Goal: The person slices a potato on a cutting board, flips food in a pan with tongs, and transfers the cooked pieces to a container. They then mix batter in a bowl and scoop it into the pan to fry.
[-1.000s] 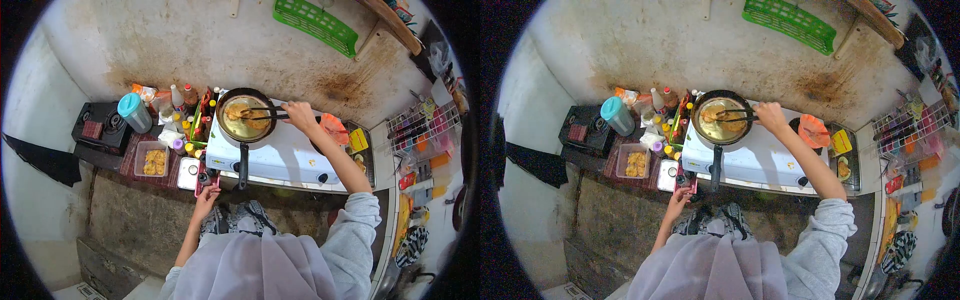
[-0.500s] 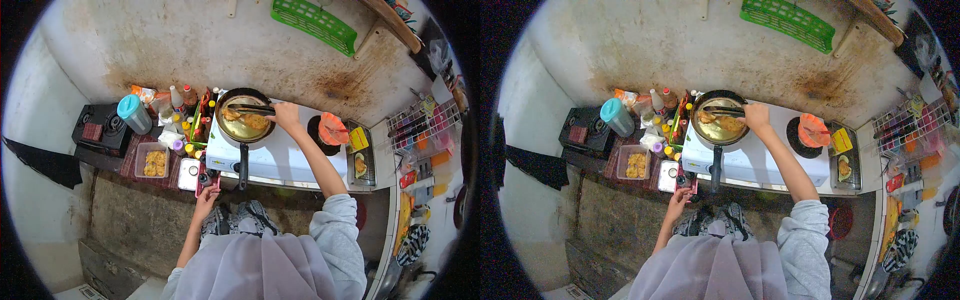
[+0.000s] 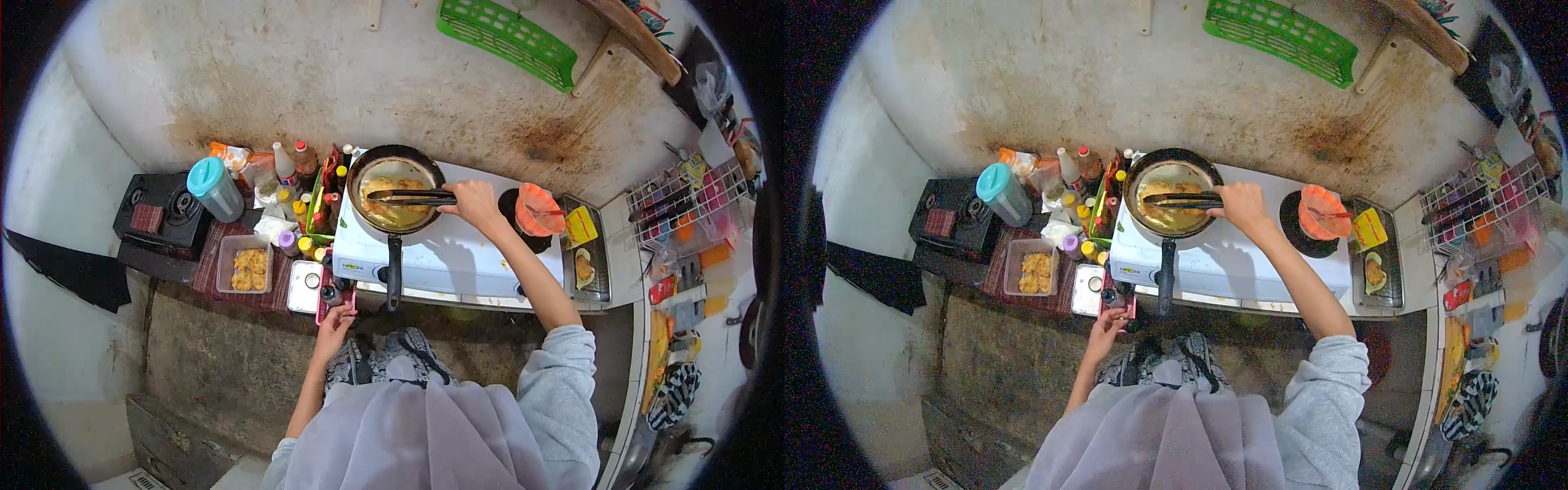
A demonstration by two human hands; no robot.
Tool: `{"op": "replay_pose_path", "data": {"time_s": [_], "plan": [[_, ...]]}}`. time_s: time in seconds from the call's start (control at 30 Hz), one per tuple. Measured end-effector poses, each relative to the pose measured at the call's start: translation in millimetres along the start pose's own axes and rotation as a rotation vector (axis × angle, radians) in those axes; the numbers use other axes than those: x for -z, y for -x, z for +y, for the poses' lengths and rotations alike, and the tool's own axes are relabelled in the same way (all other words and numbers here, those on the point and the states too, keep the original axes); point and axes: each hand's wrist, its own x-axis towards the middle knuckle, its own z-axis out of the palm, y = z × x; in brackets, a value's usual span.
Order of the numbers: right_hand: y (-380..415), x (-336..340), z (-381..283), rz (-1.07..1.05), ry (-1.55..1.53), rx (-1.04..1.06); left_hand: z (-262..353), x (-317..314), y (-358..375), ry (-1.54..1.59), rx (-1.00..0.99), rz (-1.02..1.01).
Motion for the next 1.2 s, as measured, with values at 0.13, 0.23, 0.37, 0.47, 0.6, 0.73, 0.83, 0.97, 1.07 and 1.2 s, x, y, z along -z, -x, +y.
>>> {"op": "replay_pose_path", "data": {"time_s": [0.13,0.23,0.37,0.47,0.6,0.73,0.83,0.97,1.07,1.2], "plan": [[9.2,4.8,-4.1,-0.001,-0.013,-0.049,-3.6,1.0,-3.1,-0.003,-0.004,-0.019],[18.7,3.4,-3.8,-0.030,-0.032,-0.099,-0.6,-1.3,-1.3,0.001,0.001,-0.029],[39.1,25.9,-1.2,-0.054,-0.217,-0.396,2.1,-3.1,-4.0,-0.013,0.018,-0.055],[67.5,8.4,12.2,-0.108,-0.364,-0.612,-1.6,-3.3,-5.7,0.035,0.039,-0.094],[106.9,-30.0,20.0,-0.035,-0.665,-0.679,-8.7,-9.1,-7.1,-0.001,0.054,-0.208],[136.8,-43.2,9.7,-0.111,-1.081,-0.888,-23.2,-16.8,-6.9,-0.129,0.168,-0.360],[158.7,-34.5,1.8,-0.067,-1.541,-1.080,-24.1,-33.7,-4.6,-0.211,0.178,-0.466],[195.2,1.9,16.0,0.198,-1.645,-1.098,-31.6,-67.0,-7.6,-0.231,0.202,-0.573],[242.0,15.9,51.5,0.418,-1.524,-1.174,-32.8,-104.8,-15.9,-0.190,0.239,-0.678],[325.9,12.1,102.5,0.596,-1.051,-1.357,-21.6,-174.1,-19.1,-0.241,0.208,-0.753]]}}
